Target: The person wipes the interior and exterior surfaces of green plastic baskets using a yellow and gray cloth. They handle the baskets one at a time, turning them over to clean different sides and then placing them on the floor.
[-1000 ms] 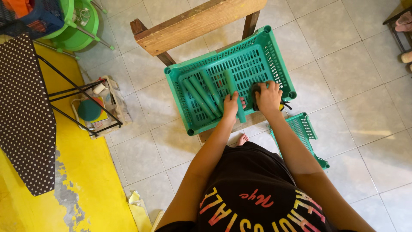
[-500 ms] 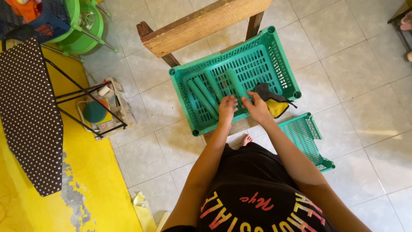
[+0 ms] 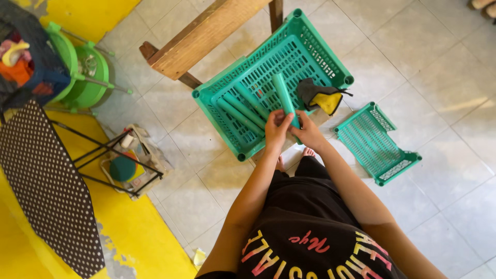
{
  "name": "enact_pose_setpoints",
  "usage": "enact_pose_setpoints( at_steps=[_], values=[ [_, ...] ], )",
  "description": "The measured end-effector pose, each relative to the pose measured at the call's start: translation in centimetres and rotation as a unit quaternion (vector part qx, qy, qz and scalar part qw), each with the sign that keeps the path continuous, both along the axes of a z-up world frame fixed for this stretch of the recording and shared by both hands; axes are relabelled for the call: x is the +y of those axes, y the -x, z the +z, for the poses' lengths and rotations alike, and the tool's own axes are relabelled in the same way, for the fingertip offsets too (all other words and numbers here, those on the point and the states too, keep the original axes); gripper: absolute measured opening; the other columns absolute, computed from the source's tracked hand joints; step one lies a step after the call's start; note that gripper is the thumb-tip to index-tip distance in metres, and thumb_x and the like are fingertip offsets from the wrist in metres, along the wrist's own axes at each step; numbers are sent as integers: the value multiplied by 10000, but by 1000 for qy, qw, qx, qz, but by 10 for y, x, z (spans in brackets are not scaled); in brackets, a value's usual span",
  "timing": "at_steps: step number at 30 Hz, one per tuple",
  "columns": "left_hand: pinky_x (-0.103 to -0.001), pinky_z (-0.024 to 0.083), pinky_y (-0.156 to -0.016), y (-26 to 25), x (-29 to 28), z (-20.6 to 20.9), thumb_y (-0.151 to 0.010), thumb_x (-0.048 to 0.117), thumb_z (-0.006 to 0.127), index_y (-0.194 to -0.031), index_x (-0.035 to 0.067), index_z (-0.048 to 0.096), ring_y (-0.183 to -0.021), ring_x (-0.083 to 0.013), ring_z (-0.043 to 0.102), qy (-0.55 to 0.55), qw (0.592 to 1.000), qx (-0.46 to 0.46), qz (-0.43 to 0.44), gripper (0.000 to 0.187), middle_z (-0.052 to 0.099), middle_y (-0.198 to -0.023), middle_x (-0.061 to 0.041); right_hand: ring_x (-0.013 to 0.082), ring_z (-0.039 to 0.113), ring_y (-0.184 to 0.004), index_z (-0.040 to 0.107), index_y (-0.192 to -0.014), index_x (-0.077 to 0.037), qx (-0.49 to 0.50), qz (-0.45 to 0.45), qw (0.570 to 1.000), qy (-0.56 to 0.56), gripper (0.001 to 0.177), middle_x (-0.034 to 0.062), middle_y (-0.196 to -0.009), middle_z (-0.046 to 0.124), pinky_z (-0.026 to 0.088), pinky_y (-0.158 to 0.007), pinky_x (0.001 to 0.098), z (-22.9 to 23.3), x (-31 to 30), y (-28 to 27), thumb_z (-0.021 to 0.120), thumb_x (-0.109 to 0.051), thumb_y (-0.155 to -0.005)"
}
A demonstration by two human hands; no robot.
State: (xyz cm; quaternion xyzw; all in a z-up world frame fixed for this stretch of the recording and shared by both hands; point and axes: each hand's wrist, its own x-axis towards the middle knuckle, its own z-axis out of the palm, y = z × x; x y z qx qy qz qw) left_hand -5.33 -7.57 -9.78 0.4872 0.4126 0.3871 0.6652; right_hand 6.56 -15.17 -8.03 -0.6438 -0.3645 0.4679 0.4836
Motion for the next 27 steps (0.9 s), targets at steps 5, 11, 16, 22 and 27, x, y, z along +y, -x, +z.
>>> enact_pose_setpoints(
  at_steps=[5,11,16,22,27],
  values=[
    [-284,557,-777,-10,-22,21,-859,202,854,-1140,-1,585,-917,-144,653,-42,998,13,-48,438,680,-1005,-80,202,633,-894,606,-1228,-7,-120,-39,992,-22,387,131,-1038,660,525,-800,354,16,-29,2,715,-214,-919],
    [-274,557,-761,-36,-53,35,-896,192,804,-1235,10,591,-889,-121,665,-23,982,-15,-184,440,683,-1006,-54,201,591,-920,612,-1289,-39,-47,-67,995,50,477,114,-1027,644,504,-809,335,60,-90,-32,740,-226,-869],
    [-281,572,-765,-77,-89,36,-900,199,800,-1241,31,647,-882,-127,683,-41,946,47,-318,410,683,-968,-51,141,629,-1014,554,-1330,-71,130,-167,977,20,450,39,-1097,667,533,-796,297,85,-150,-75,633,-257,-927],
    [-290,567,-768,-130,-152,37,-902,221,793,-1226,59,682,-891,-129,677,-51,915,117,-383,379,696,-961,-38,150,615,-1009,605,-1284,1,156,-256,952,66,401,66,-1065,655,542,-801,308,81,-217,-113,620,-272,-991],
    [-289,570,-814,-160,-186,17,-959,203,695,-1263,66,701,-904,-122,675,53,906,40,-418,334,725,-989,-46,138,616,-1017,581,-1403,-68,238,-269,933,17,467,32,-1177,668,549,-810,296,65,-269,-142,535,-247,-973]
  ],
)
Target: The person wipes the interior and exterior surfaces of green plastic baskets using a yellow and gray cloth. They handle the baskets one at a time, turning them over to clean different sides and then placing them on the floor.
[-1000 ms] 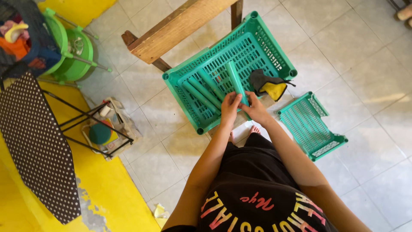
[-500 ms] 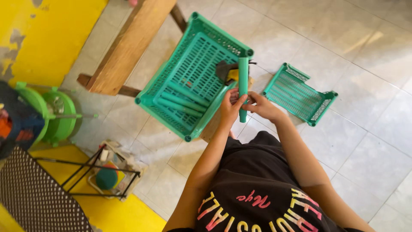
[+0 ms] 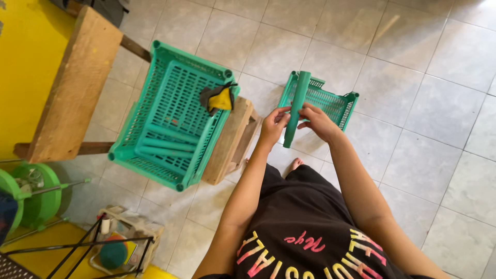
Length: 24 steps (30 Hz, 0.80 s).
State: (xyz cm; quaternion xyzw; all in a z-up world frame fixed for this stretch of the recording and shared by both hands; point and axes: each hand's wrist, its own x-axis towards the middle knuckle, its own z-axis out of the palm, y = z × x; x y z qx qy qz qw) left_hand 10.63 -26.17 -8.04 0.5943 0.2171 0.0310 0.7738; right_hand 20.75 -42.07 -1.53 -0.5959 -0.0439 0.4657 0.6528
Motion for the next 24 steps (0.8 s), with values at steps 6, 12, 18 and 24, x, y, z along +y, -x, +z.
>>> enact_pose_setpoints(
  at_steps=[6,12,18,24],
  values=[
    [-293,561,-810,-37,-30,-94,-929,133,766,-1187,48,701,-900,-128,685,-68,998,18,2,279,737,-968,-54,143,628,-1137,531,-1391,-55,-60,-15,997,35,440,42,-1249,641,586,-836,325,-81,-22,-32,604,-222,-990],
    [-314,564,-842,-72,-31,-259,-919,138,737,-1205,63,705,-940,-163,708,-142,984,80,-74,297,757,-1012,-49,158,681,-950,594,-1281,-59,-92,-62,988,106,382,71,-1057,689,564,-776,316,-248,-32,-69,673,-191,-931],
    [-350,568,-847,-105,-46,-399,-885,119,723,-1203,75,711,-953,-214,721,-187,966,125,-127,321,765,-1100,-76,158,639,-759,597,-1097,-35,-123,-86,972,179,308,72,-898,667,535,-634,313,-424,-28,-98,741,-173,-861],
    [-378,577,-874,-143,-38,-522,-915,181,702,-1212,94,695,-963,-265,741,-248,944,134,-171,310,753,-1086,-117,243,684,-799,609,-1071,-6,-236,-22,925,297,362,141,-883,703,545,-722,370,-550,-22,-135,779,-243,-858]
  ],
)
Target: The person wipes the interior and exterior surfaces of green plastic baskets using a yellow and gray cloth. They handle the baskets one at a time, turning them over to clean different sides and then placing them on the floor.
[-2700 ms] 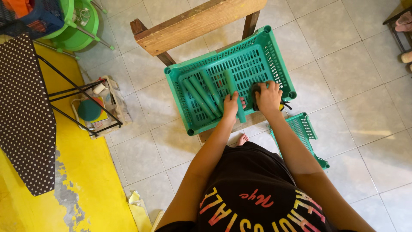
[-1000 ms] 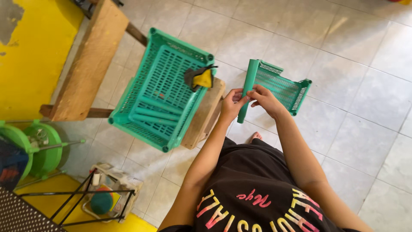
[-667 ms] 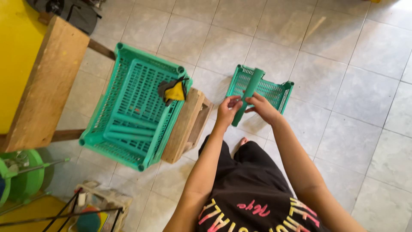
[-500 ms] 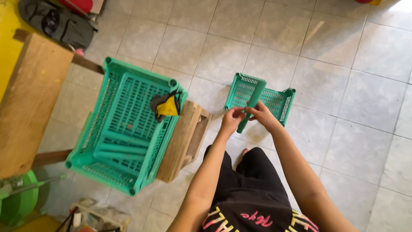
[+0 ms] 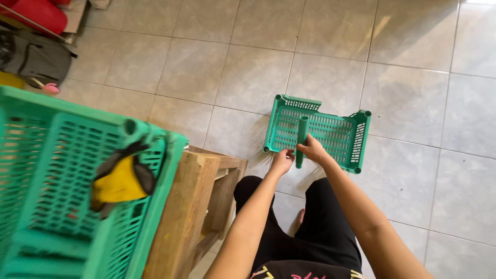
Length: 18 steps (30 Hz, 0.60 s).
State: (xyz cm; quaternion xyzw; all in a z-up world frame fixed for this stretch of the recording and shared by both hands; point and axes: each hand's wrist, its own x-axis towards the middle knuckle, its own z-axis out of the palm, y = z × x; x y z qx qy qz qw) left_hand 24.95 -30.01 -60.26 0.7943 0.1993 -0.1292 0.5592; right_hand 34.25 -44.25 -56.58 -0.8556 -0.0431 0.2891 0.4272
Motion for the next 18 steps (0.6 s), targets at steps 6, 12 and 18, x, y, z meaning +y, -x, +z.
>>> enact_pose_setpoints(
  at_steps=[6,12,18],
  values=[
    [-599,322,-1138,-24,15,-103,-886,234,694,-1305,127,641,-1416,-373,384,-313,941,63,-114,435,460,-1502,-141,319,705,-922,630,-1166,-65,-55,92,994,18,492,160,-989,734,546,-813,440,-108,-4,-27,812,-275,-760],
    [-691,99,-1196,-28,20,-140,-904,184,631,-1403,152,545,-1546,-439,89,-429,891,80,-129,508,129,-1689,-184,332,729,-973,655,-1172,-66,-55,73,995,25,461,153,-1036,757,560,-856,433,-181,-11,-13,815,-248,-779],
    [-684,110,-1200,-13,19,-169,-1030,207,492,-1416,185,537,-1576,-390,83,-430,873,128,-191,389,222,-1639,-104,334,707,-960,638,-1183,-62,-55,44,996,46,517,177,-1030,733,546,-845,422,-195,-15,-6,853,-224,-741]
  ],
)
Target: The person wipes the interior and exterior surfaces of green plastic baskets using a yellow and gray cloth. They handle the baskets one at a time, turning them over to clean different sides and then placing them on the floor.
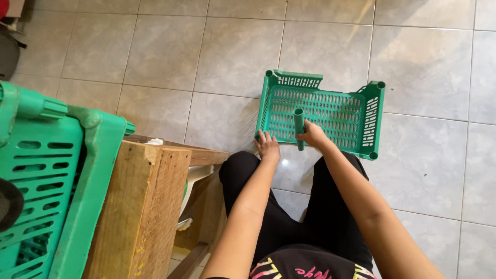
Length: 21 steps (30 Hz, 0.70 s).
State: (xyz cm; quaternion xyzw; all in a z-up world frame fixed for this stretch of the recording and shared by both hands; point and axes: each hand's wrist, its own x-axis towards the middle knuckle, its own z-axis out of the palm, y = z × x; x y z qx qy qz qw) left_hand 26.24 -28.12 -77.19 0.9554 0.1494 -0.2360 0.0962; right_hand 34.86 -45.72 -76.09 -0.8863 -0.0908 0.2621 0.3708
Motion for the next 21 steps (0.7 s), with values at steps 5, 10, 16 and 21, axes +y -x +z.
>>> enact_pose_setpoints(
  at_steps=[5,10,16,21],
  values=[
    [-550,325,-1181,5,11,-17,-999,191,554,-1414,207,540,-1503,-362,330,-80,980,-179,45,417,352,-1631,-114,313,710,-914,631,-1112,-27,18,-33,999,15,441,154,-995,733,553,-823,421,-3,5,4,837,-258,-798],
    [-513,526,-909,-8,32,-17,-922,251,697,-1588,209,228,-1249,-362,559,110,959,-84,248,816,423,-1520,-142,298,714,-895,631,-1119,-39,17,-49,999,-9,422,137,-985,732,559,-822,415,13,19,8,818,-236,-796],
    [-503,543,-885,-6,30,-32,-883,189,731,-1562,245,261,-1174,-367,631,115,953,-58,273,828,524,-1407,-137,309,707,-900,618,-1112,-29,21,-60,998,5,437,149,-989,723,556,-816,421,24,22,13,832,-260,-810],
    [-553,476,-975,-1,30,-35,-877,289,732,-1461,243,332,-1265,-360,563,103,956,-5,275,710,521,-1414,-116,314,711,-911,622,-1099,-33,10,-55,998,15,421,156,-1005,732,554,-832,423,21,24,11,829,-251,-803]
  ],
)
